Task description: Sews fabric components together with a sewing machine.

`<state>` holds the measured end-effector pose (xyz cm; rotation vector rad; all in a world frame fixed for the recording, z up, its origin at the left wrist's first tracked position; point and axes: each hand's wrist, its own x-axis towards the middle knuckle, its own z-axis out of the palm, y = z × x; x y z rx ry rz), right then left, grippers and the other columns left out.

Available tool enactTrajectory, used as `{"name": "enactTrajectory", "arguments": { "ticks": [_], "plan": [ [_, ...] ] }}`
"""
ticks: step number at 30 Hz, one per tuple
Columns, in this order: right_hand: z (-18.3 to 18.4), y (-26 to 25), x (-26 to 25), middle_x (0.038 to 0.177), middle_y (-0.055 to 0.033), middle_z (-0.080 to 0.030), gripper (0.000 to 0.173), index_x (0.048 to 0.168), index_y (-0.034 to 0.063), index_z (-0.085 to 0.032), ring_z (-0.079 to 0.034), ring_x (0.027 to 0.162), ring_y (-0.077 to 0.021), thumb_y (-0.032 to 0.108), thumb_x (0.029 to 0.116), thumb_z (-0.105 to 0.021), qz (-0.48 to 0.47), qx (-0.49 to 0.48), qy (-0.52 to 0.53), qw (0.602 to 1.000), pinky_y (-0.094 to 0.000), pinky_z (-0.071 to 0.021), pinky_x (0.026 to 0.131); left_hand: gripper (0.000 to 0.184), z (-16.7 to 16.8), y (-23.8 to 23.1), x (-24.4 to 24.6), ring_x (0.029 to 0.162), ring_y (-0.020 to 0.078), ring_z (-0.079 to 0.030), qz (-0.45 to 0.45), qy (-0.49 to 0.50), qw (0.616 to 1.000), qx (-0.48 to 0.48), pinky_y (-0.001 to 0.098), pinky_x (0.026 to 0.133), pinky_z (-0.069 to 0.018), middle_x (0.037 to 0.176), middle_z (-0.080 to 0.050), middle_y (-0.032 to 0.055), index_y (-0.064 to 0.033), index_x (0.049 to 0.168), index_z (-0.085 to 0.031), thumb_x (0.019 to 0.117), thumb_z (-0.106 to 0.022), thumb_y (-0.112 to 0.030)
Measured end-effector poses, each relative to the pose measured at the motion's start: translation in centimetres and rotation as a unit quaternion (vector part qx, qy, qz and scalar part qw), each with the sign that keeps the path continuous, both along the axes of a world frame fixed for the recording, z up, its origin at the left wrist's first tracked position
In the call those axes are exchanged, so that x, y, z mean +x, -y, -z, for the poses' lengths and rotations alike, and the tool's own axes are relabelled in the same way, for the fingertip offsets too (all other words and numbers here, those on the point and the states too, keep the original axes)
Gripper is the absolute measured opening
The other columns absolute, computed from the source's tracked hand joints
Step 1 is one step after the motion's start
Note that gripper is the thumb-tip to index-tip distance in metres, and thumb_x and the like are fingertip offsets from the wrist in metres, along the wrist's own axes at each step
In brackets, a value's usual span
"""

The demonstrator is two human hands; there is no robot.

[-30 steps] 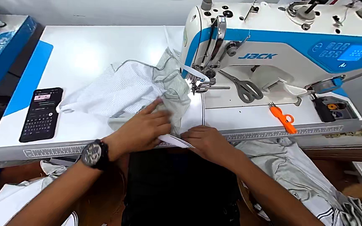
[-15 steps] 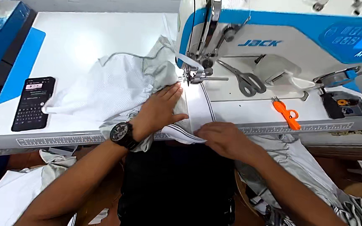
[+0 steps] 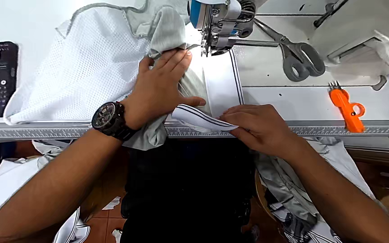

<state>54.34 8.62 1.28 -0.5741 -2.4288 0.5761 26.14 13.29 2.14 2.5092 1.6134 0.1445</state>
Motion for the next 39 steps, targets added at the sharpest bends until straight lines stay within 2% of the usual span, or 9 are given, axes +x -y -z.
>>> {"name": "enactTrajectory", "arguments": {
  "ticks": [19,22,24,29,30,32,34,37,39],
  "plan": [
    [0.2,-8.0,-2.4,0.095,-0.0138,-0.075,0.022,0.11,0.0014,-0.073,-0.073,0.086,-0.0235,0.01,0.1014,-0.054,0.038,0.092,0.002,0.995,-0.0397,-0.0574,0.075,0.104,-2.9,-9.6,-0.8,0.157,0.034,-0.018,-0.007,0.002,0.996,-0.086,0.0732,0.113,-0.0142,0.169,-0.026,0.0107,-0.0094,0.162,-0.029,0.0863,-0.058,-0.075],
    [0.5,-9.0,-2.5,0.095,-0.0114,-0.075,0.021,0.111,0.0015,-0.072,-0.072,0.085,-0.0188,0.011,0.1018,-0.056,0.043,0.061,-0.024,0.997,-0.0379,-0.0578,0.077,0.049,-4.1,-7.7,-1.7,0.144,0.0417,-0.042,0.026,0.128,0.991,-0.001,0.0695,0.11,-0.0279,0.149,-0.052,0.0237,0.0023,0.133,-0.063,0.0966,-0.06,-0.03],
    [0.6,-9.5,-2.4,0.093,-0.0094,-0.074,0.019,0.109,0.0009,-0.072,-0.07,0.081,-0.0132,0.011,0.1016,-0.057,0.042,0.027,-0.045,0.998,-0.0323,-0.057,0.075,0.033,-4.6,-4.6,-2.5,0.13,0.0327,-0.054,0.082,0.204,0.974,0.062,0.0525,0.107,-0.0423,0.131,-0.062,0.0196,-0.0015,0.115,-0.07,0.0964,-0.05,-0.02],
    [0.7,-9.5,-2.7,0.098,-0.0093,-0.075,0.02,0.111,0.0019,-0.073,-0.071,0.088,-0.0131,0.011,0.1005,-0.059,0.038,0.025,-0.039,0.998,-0.0322,-0.0574,0.082,0.028,-1.9,-1.3,-3.8,0.132,0.0321,-0.058,0.219,0.228,0.943,0.107,0.0619,0.121,-0.0276,0.121,-0.071,0.0129,-0.0024,0.108,-0.072,0.1027,-0.054,-0.023],
    [0.7,-9.2,-3.0,0.102,-0.01,-0.076,0.021,0.111,0.0031,-0.074,-0.073,0.095,-0.0178,0.01,0.0992,-0.058,0.04,0.053,-0.026,0.997,-0.0379,-0.0581,0.087,0.028,-3.1,-0.2,-3.2,0.119,0.0265,-0.066,0.226,0.216,0.944,0.104,0.0589,0.116,-0.0375,0.112,-0.073,0.0106,-0.0028,0.108,-0.071,0.1036,-0.051,-0.022],
    [0.5,-7.7,-3.7,0.112,-0.0104,-0.076,0.024,0.111,0.0059,-0.075,-0.072,0.11,-0.0253,0.008,0.0968,-0.056,0.029,0.118,0.011,0.993,-0.0452,-0.0564,0.098,0.026,-4.9,3.4,-0.5,0.078,0.0204,-0.07,0.241,0.168,0.949,0.115,0.0453,0.07,-0.0576,0.084,-0.071,0.0054,-0.005,0.107,-0.069,0.1021,-0.049,-0.021],
    [0.3,-5.4,-4.6,0.112,-0.011,-0.077,0.024,0.106,0.0062,-0.076,-0.073,0.11,-0.0274,0.005,0.0996,-0.054,0.016,0.19,0.02,0.981,-0.0444,-0.0574,0.098,0.017,-4.8,6.3,1.9,0.056,0.0194,-0.062,0.251,0.14,0.951,0.115,0.038,0.046,-0.049,0.07,-0.062,0.0026,-0.0065,0.1,-0.066,0.0993,-0.054,-0.017],
    [0.7,-2.3,-4.3,0.112,-0.0136,-0.076,0.023,0.105,0.003,-0.074,-0.072,0.111,-0.0298,0.003,0.1016,-0.051,0.011,0.226,0.031,0.974,-0.0419,-0.0575,0.098,0.026,-2.5,5.6,1.2,0.085,0.0261,-0.07,0.267,0.091,0.951,0.127,0.0451,0.075,-0.0558,0.092,-0.07,0.0078,-0.0067,0.104,-0.067,0.0901,-0.065,-0.029],
    [1.3,-2.0,-3.1,0.114,-0.0106,-0.077,0.024,0.105,0.0055,-0.075,-0.071,0.115,-0.0267,-0.001,0.0989,-0.053,0.024,0.202,0.023,0.979,-0.0394,-0.0558,0.102,0.036,-0.6,3.6,-1.3,0.108,0.0317,-0.067,0.277,0.069,0.949,0.134,0.0526,0.099,-0.0493,0.11,-0.071,0.0128,-0.0053,0.112,-0.068,0.0983,-0.054,-0.036]
  ]
}}
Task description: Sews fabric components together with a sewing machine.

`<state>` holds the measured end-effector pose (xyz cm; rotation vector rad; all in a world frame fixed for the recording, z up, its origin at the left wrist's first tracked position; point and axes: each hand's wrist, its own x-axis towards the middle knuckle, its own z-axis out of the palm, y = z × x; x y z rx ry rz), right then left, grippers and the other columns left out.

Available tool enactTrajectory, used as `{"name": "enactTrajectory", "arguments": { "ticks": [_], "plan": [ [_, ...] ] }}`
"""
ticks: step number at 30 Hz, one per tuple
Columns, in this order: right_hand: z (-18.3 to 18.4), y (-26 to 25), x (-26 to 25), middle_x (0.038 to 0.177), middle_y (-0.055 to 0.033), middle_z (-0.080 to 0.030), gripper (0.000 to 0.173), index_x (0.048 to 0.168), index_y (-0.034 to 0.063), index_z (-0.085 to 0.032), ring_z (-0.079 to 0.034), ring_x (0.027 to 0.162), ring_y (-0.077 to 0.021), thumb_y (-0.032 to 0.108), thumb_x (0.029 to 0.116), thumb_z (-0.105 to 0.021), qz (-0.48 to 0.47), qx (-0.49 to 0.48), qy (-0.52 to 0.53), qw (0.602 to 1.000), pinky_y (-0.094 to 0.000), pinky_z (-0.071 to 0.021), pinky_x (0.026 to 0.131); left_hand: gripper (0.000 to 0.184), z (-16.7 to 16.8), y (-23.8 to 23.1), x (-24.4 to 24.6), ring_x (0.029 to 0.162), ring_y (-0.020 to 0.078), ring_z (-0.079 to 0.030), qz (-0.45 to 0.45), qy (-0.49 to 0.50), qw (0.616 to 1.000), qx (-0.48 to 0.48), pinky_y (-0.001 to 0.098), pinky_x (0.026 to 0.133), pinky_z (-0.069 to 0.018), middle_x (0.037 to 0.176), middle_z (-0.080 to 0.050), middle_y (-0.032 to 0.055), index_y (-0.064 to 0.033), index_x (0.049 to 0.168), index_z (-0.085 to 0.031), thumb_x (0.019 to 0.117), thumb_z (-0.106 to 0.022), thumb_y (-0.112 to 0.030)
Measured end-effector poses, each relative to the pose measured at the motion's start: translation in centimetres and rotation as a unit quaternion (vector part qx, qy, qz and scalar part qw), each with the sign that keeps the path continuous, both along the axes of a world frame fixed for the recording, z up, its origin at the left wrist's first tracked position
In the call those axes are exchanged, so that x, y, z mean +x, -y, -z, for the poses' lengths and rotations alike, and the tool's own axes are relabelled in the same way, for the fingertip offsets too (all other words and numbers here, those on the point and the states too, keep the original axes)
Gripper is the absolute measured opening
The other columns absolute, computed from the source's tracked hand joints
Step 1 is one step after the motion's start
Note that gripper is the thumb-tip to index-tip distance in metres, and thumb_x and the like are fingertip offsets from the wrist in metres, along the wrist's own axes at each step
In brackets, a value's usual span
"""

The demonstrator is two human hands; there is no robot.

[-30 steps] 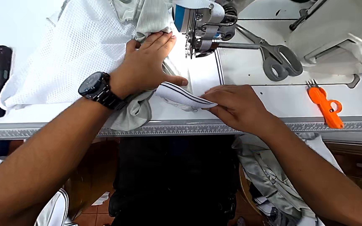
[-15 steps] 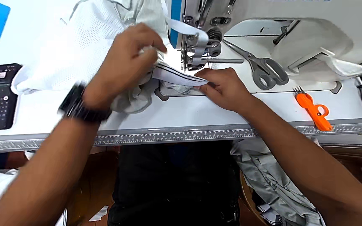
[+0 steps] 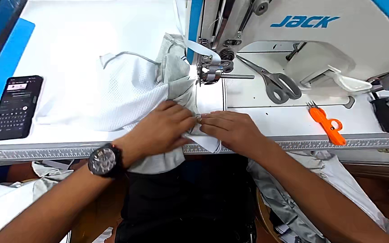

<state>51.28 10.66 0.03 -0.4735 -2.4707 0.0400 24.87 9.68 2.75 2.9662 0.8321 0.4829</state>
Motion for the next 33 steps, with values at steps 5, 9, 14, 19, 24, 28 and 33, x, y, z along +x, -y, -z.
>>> {"name": "enactTrajectory", "arguments": {
  "ticks": [5,9,14,19,24,28,33],
  "plan": [
    [-0.2,-0.9,1.4,0.116,-0.0065,-0.076,0.024,0.104,0.0089,-0.077,-0.07,0.115,-0.0221,0.003,0.1007,-0.054,-0.017,-0.034,0.019,0.999,-0.0361,-0.0562,0.1,0.052,-0.2,-1.3,-3.1,0.083,0.0229,-0.067,0.028,0.012,0.999,-0.023,0.0463,0.084,-0.0524,0.079,-0.067,0.0052,-0.0099,0.086,-0.07,0.1054,-0.043,-0.05],
    [-0.2,-0.4,0.9,0.124,-0.0103,-0.071,0.024,0.101,0.0084,-0.075,-0.063,0.125,-0.028,-0.001,0.0953,-0.054,0.007,-0.068,0.035,0.997,-0.0435,-0.0514,0.106,0.047,-1.4,-1.9,-0.4,0.082,0.0261,-0.066,-0.005,-0.009,1.0,-0.025,0.0445,0.073,-0.0528,0.08,-0.064,0.0089,-0.0066,0.071,-0.065,0.1048,-0.045,-0.032],
    [-0.6,0.1,1.4,0.138,-0.0201,-0.061,0.021,0.101,0.0077,-0.074,-0.055,0.135,-0.0352,0.002,0.0953,-0.054,0.038,-0.116,0.04,0.992,-0.0464,-0.0496,0.108,0.039,0.8,-2.5,-0.2,0.076,0.0246,-0.068,-0.05,0.063,0.996,-0.05,0.0454,0.07,-0.056,0.082,-0.067,0.0083,-0.004,0.116,-0.068,0.1054,-0.045,-0.034],
    [-0.8,-0.1,1.8,0.141,-0.019,-0.06,0.02,0.104,0.0072,-0.073,-0.057,0.133,-0.0327,0.002,0.0961,-0.055,0.029,-0.142,0.044,0.988,-0.0448,-0.0498,0.108,0.043,1.1,-1.7,-0.1,0.088,0.0227,-0.072,-0.046,0.075,0.995,-0.038,0.0417,0.08,-0.0566,0.097,-0.076,0.0074,-0.0115,0.128,-0.071,0.1085,-0.039,-0.033],
    [-0.3,0.0,1.9,0.142,-0.0156,-0.061,0.024,0.104,0.0064,-0.073,-0.053,0.139,-0.0311,0.002,0.0978,-0.051,0.032,-0.127,0.046,0.99,-0.0438,-0.0437,0.115,0.044,1.4,-1.9,0.1,0.077,0.0237,-0.065,-0.038,0.048,0.998,-0.03,0.0399,0.07,-0.0514,0.082,-0.068,0.0071,-0.0135,0.127,-0.073,0.1087,-0.038,-0.032],
    [-0.3,0.0,1.9,0.143,-0.0158,-0.061,0.024,0.103,0.0059,-0.073,-0.051,0.14,-0.0317,0.003,0.0984,-0.049,0.029,-0.126,0.049,0.99,-0.0442,-0.0422,0.117,0.046,1.2,-2.0,0.6,0.074,0.0248,-0.065,-0.03,0.008,0.999,-0.018,0.0419,0.067,-0.0503,0.079,-0.066,0.0067,-0.0147,0.129,-0.072,0.1086,-0.035,-0.034],
    [-0.9,0.2,1.4,0.144,-0.0133,-0.061,0.024,0.103,0.0051,-0.071,-0.054,0.138,-0.0313,-0.004,0.0942,-0.051,0.038,-0.1,0.087,0.99,-0.0448,-0.0459,0.112,0.046,1.1,-2.3,0.7,0.071,0.0249,-0.062,0.016,-0.028,0.999,-0.005,0.0415,0.064,-0.0483,0.077,-0.063,0.0055,-0.0179,0.13,-0.071,0.1087,-0.033,-0.033]
  ]
}}
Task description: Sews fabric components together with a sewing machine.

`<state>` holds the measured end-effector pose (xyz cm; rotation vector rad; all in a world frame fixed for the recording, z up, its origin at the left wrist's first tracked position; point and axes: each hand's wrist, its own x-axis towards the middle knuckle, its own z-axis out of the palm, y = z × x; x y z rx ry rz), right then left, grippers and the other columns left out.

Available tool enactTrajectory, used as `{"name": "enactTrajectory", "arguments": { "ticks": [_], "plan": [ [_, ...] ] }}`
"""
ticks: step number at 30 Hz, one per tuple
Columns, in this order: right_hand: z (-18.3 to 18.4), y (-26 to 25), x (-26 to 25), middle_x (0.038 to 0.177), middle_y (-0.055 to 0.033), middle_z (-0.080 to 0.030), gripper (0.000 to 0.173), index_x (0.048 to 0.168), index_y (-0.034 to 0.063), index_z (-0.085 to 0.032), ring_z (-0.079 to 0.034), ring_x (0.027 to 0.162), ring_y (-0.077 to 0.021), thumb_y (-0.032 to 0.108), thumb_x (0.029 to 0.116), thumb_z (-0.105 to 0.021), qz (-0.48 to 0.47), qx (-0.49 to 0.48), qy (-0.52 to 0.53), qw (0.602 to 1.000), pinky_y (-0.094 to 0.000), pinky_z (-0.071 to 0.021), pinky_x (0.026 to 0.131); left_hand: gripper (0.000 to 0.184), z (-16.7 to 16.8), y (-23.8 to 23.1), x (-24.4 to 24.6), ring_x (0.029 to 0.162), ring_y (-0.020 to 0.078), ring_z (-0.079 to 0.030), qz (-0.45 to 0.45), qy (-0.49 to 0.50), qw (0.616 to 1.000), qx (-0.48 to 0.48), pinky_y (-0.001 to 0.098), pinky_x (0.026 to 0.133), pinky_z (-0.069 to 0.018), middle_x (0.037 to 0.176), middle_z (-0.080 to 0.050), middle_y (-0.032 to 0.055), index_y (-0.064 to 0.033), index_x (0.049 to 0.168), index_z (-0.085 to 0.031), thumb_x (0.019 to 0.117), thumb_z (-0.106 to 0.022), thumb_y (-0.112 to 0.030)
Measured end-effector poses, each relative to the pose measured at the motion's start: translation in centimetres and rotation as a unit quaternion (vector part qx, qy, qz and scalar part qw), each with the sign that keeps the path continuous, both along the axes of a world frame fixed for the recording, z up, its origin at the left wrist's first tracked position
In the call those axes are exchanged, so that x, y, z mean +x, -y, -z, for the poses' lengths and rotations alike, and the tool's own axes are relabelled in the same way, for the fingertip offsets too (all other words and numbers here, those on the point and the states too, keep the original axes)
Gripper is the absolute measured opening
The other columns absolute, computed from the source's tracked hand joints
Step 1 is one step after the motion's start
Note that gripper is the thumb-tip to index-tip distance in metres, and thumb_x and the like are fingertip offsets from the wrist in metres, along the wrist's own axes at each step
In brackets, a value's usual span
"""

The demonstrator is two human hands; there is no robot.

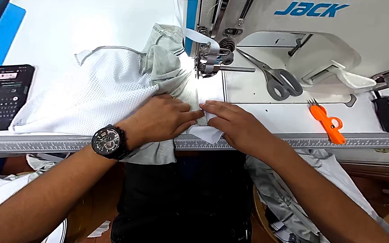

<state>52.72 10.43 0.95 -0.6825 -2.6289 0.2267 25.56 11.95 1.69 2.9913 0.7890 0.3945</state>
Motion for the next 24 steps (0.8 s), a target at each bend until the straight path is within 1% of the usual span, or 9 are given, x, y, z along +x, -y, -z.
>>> {"name": "enactTrajectory", "arguments": {
  "ticks": [3,5,6,7,9,10,13,18,24],
  "plan": [
    [-0.6,0.4,-0.7,0.142,-0.0113,-0.063,0.022,0.106,0.0075,-0.069,-0.057,0.135,-0.0314,-0.001,0.0982,-0.05,0.007,0.044,0.06,0.997,-0.0463,-0.0495,0.107,0.041,0.4,-0.3,-0.6,0.076,0.0212,-0.06,0.013,0.058,0.997,-0.044,0.0388,0.07,-0.0477,0.079,-0.062,0.004,-0.015,0.12,-0.076,0.1065,-0.041,-0.031],
    [-0.8,0.6,-0.9,0.141,-0.0121,-0.063,0.021,0.106,0.0077,-0.068,-0.058,0.133,-0.0332,0.002,0.1007,-0.049,0.006,0.062,0.085,0.994,-0.0475,-0.051,0.105,0.036,0.6,-0.4,-1.1,0.085,0.0202,-0.065,-0.002,0.12,0.99,-0.08,0.0393,0.079,-0.0527,0.087,-0.068,0.006,-0.0085,0.112,-0.075,0.1043,-0.047,-0.028],
    [-0.8,0.7,-0.9,0.14,-0.0129,-0.064,0.02,0.106,0.0073,-0.068,-0.059,0.133,-0.0336,0.002,0.1007,-0.049,0.005,0.069,0.089,0.994,-0.0469,-0.051,0.105,0.036,0.4,-0.2,-1.1,0.085,0.0207,-0.066,-0.025,0.126,0.988,-0.086,0.0407,0.08,-0.0549,0.089,-0.069,0.0071,-0.0055,0.116,-0.072,0.1042,-0.047,-0.029],
    [-0.8,0.8,-0.8,0.14,-0.0133,-0.064,0.021,0.106,0.0068,-0.068,-0.059,0.132,-0.0332,0.002,0.1004,-0.049,0.004,0.078,0.09,0.993,-0.0459,-0.0506,0.106,0.041,0.1,0.0,-0.9,0.082,0.022,-0.067,-0.053,0.113,0.988,-0.086,0.0426,0.077,-0.0559,0.088,-0.069,0.0077,-0.0043,0.125,-0.067,0.1048,-0.045,-0.031],
    [-0.6,0.8,-0.5,0.138,-0.0131,-0.065,0.022,0.108,0.006,-0.069,-0.059,0.132,-0.0311,0.001,0.1007,-0.048,-0.003,0.09,0.085,0.992,-0.0438,-0.0489,0.108,0.048,-0.4,0.4,-0.4,0.083,0.0265,-0.071,-0.085,0.067,0.992,-0.069,0.047,0.074,-0.0556,0.092,-0.074,0.0102,-0.0106,0.144,-0.059,0.1067,-0.039,-0.034],
    [-0.4,0.7,-0.4,0.138,-0.0128,-0.065,0.022,0.107,0.0057,-0.068,-0.059,0.132,-0.0301,0.0,0.1009,-0.047,-0.007,0.094,0.08,0.992,-0.0428,-0.0484,0.109,0.048,-0.4,0.4,-0.3,0.08,0.0259,-0.07,-0.083,0.051,0.994,-0.051,0.0458,0.07,-0.0546,0.089,-0.073,0.009,-0.0152,0.145,-0.06,0.1072,-0.036,-0.033],
    [-0.2,0.8,-0.1,0.138,-0.0121,-0.065,0.021,0.106,0.0047,-0.068,-0.06,0.132,-0.0282,0.0,0.1016,-0.047,-0.006,0.083,0.064,0.994,-0.0408,-0.0491,0.108,0.047,-0.1,0.4,-0.4,0.071,0.0233,-0.065,-0.071,0.022,0.996,-0.042,0.0418,0.064,-0.0507,0.08,-0.068,0.0058,-0.0224,0.141,-0.065,0.1061,-0.035,-0.03],
    [0.0,0.8,0.4,0.139,-0.0124,-0.065,0.022,0.107,0.0032,-0.069,-0.059,0.133,-0.0282,0.0,0.1025,-0.047,0.006,0.05,0.038,0.998,-0.0398,-0.0489,0.11,0.046,-0.1,0.1,-0.3,0.066,0.0217,-0.058,-0.061,0.013,0.997,-0.044,0.0393,0.062,-0.0435,0.073,-0.061,0.0043,-0.0253,0.141,-0.065,0.1062,-0.035,-0.031],
    [0.3,0.6,0.4,0.137,-0.0123,-0.066,0.021,0.104,0.0046,-0.071,-0.059,0.133,-0.0275,0.0,0.0976,-0.051,0.025,0.031,0.02,0.999,-0.0388,-0.05,0.11,0.046,0.2,-0.7,-0.5,0.062,0.02,-0.053,-0.049,0.027,0.998,-0.036,0.0381,0.06,-0.0396,0.07,-0.057,0.0028,-0.0262,0.14,-0.066,0.1052,-0.036,-0.03]
  ]
}}
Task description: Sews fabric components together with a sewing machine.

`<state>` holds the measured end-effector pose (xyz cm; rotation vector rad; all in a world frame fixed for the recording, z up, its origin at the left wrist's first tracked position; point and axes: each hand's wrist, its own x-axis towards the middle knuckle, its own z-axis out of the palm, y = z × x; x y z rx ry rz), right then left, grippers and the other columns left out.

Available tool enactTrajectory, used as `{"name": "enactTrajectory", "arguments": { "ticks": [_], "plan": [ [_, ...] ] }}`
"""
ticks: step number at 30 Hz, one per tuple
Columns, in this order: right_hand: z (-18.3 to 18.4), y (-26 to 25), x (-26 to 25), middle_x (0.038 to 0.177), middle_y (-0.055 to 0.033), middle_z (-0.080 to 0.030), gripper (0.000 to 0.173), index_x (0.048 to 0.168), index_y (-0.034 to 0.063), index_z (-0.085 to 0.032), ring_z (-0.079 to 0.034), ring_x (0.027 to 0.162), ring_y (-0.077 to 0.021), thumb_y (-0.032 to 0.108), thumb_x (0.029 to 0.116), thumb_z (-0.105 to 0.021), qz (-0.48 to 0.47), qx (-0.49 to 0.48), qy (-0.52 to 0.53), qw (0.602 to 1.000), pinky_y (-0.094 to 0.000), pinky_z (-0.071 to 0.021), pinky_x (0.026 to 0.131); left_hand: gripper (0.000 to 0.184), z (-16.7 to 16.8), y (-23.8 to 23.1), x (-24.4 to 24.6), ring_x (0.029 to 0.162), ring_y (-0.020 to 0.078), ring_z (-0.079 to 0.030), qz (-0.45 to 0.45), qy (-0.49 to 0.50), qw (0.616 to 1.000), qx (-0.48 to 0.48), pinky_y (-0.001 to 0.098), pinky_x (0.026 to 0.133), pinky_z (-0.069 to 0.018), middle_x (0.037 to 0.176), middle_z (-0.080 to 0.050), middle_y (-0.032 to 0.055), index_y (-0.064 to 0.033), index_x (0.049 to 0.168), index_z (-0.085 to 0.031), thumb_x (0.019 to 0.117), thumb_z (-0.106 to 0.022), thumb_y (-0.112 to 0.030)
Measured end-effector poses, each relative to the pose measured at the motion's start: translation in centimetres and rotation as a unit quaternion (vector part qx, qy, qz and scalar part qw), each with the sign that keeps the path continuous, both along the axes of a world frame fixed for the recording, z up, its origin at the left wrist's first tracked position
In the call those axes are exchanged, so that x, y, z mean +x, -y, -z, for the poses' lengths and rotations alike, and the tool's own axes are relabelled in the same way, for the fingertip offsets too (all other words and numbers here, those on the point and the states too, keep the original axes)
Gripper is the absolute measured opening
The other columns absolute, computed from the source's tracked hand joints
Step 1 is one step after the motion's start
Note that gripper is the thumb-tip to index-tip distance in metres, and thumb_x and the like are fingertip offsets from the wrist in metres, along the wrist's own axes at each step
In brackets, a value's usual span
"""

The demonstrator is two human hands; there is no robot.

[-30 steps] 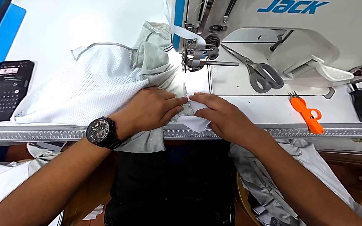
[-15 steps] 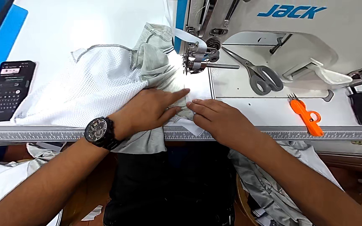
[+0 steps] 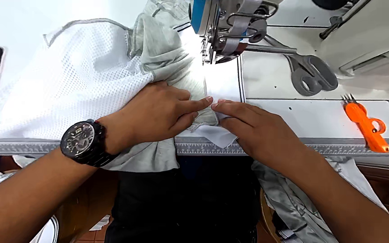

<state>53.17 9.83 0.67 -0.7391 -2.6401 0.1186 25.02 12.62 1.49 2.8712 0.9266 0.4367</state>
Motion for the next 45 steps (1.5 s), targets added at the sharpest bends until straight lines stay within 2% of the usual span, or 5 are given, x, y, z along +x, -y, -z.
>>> {"name": "enactTrajectory", "arguments": {
  "ticks": [21,33,39,42,45],
  "plan": [
    [-0.1,-5.8,-1.2,0.137,-0.0115,-0.065,0.025,0.111,0.0046,-0.071,-0.063,0.127,-0.0244,0.001,0.1003,-0.048,0.028,-0.02,-0.034,0.999,-0.0361,-0.0518,0.104,0.045,-0.3,-6.7,-1.1,0.062,0.0227,-0.057,-0.004,0.003,1.0,0.016,0.0436,0.056,-0.0425,0.074,-0.059,0.0055,-0.0244,0.135,-0.07,0.1039,-0.038,-0.032],
    [-0.3,-6.8,-2.0,0.114,-0.0131,-0.072,0.028,0.115,0.0086,-0.075,-0.069,0.096,-0.0301,0.003,0.0969,-0.054,0.128,0.005,-0.051,0.99,-0.044,-0.0568,0.081,0.031,-0.3,-9.2,-1.9,0.068,0.0212,-0.057,0.065,0.099,0.991,0.056,0.0379,0.064,-0.046,0.071,-0.055,0.007,-0.0082,0.096,-0.077,0.0991,-0.051,-0.023],
    [-0.2,-5.7,-2.1,0.12,-0.0106,-0.073,0.037,0.121,0.0105,-0.074,-0.066,0.119,-0.0291,0.014,0.0917,-0.053,0.159,-0.006,-0.067,0.985,-0.0529,-0.0508,0.102,0.034,-3.2,-10.5,-1.4,0.096,0.0333,-0.067,0.021,0.032,0.995,0.091,0.0534,0.083,-0.053,0.091,-0.068,0.0132,-0.0062,0.087,-0.074,0.0991,-0.05,-0.027],
    [0.1,-3.1,-4.7,0.126,-0.0091,-0.07,0.038,0.124,0.0121,-0.072,-0.06,0.127,-0.0298,0.032,0.0951,-0.057,0.251,0.024,-0.088,0.964,-0.0585,-0.043,0.109,0.027,-5.1,-13.1,-2.2,0.126,0.0388,-0.059,-0.091,-0.011,0.988,0.124,0.061,0.106,-0.0435,0.125,-0.068,0.0159,-0.0058,0.11,-0.074,0.1,-0.055,-0.022],
    [-0.6,0.7,-10.8,0.122,-0.0094,-0.07,0.037,0.118,0.012,-0.074,-0.065,0.114,-0.0282,0.04,0.097,-0.061,0.339,0.015,-0.186,0.922,-0.0512,-0.0546,0.092,0.044,-3.4,-12.6,-2.1,0.122,0.0486,-0.06,-0.301,-0.036,0.953,-0.013,0.0694,0.092,-0.05,0.136,-0.062,0.0237,-0.0142,0.145,-0.057,0.1057,-0.051,-0.033]
  ]
}}
